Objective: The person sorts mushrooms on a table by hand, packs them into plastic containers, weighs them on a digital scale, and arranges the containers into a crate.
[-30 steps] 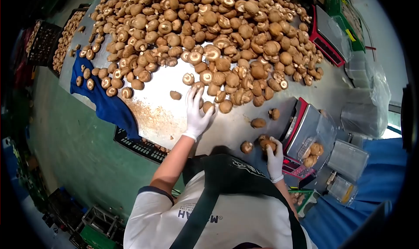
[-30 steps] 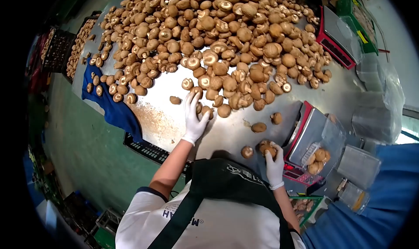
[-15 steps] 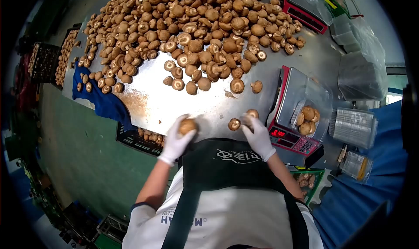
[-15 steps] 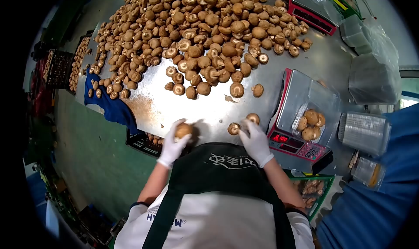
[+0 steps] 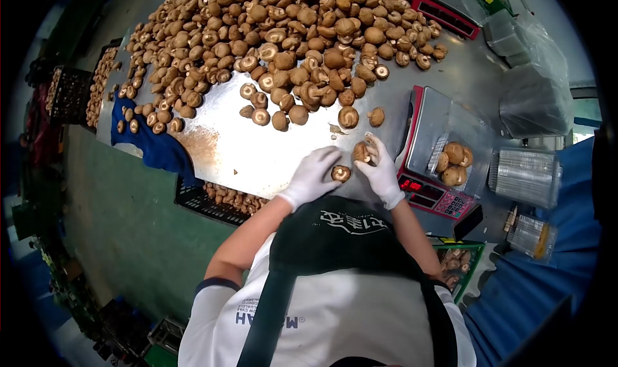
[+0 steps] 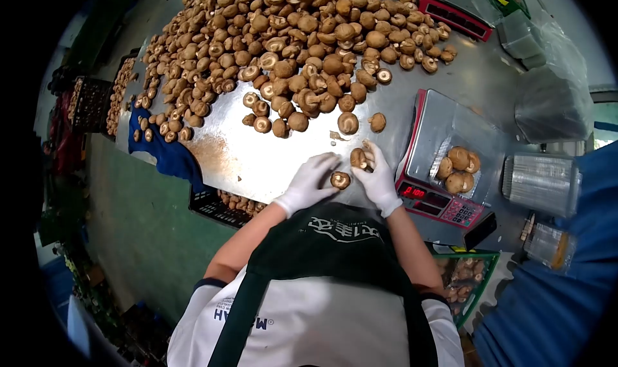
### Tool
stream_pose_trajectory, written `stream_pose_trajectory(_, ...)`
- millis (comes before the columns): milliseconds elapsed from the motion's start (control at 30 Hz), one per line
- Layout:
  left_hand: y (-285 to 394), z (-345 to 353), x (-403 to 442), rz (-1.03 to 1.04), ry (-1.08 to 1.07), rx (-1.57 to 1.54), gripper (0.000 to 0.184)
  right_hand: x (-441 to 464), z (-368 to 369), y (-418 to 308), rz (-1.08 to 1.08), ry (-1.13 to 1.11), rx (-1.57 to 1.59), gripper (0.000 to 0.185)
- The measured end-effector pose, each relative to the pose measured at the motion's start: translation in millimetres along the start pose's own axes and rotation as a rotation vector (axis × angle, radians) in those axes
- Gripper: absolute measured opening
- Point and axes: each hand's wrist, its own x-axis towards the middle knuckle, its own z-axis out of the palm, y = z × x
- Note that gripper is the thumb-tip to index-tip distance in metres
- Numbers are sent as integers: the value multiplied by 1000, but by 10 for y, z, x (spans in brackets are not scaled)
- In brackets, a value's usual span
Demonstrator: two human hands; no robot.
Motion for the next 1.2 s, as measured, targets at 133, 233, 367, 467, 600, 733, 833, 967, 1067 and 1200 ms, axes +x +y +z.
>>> stream_pose_trajectory(133, -186, 220, 196, 2, -288, -31, 39, -13, 44, -37, -124, -36, 225, 63)
stream_pose_trajectory(233, -275, 91, 33, -160, -137, -122, 35, -32, -33, -85, 36, -138, 459, 47)
stream_pose_trajectory(367, -332, -105, -149, -261, 192, -15, 35, -24, 24, -53, 103, -183, 633, 41)
stream_pose_trajectory(467, -157, -47, -173, -368, 334, -459, 35, -16, 187, -193, 40, -217, 337, 39)
stream_pose_trajectory(600, 82, -220, -83, -948, 117, -1666, 38, 126, 484, -276, -313, -237, -264, 25)
stream_pose_trajectory(733, -176, -187, -160, -825, 34, -1682, 33, 696, 443, -201, -551, 246, -933, 39)
stream_pose_trajectory(833, -197, -171, -112, -802, 98, -1616, 38, 991, 317, 118, -411, 203, -711, 42)
stream_pose_trajectory(967, -188, -216, 5, -712, 143, -1623, 42, 836, 398, -91, 81, -41, 188, 38)
stream_pose_trajectory(1067, -212, -212, 58, -666, 132, -1639, 54, 642, 499, -130, 138, -90, 320, 39)
stream_pose_trajectory(1200, -92, -350, 154, -759, 70, -1676, 71, 497, 536, -209, 115, -138, 167, 34)
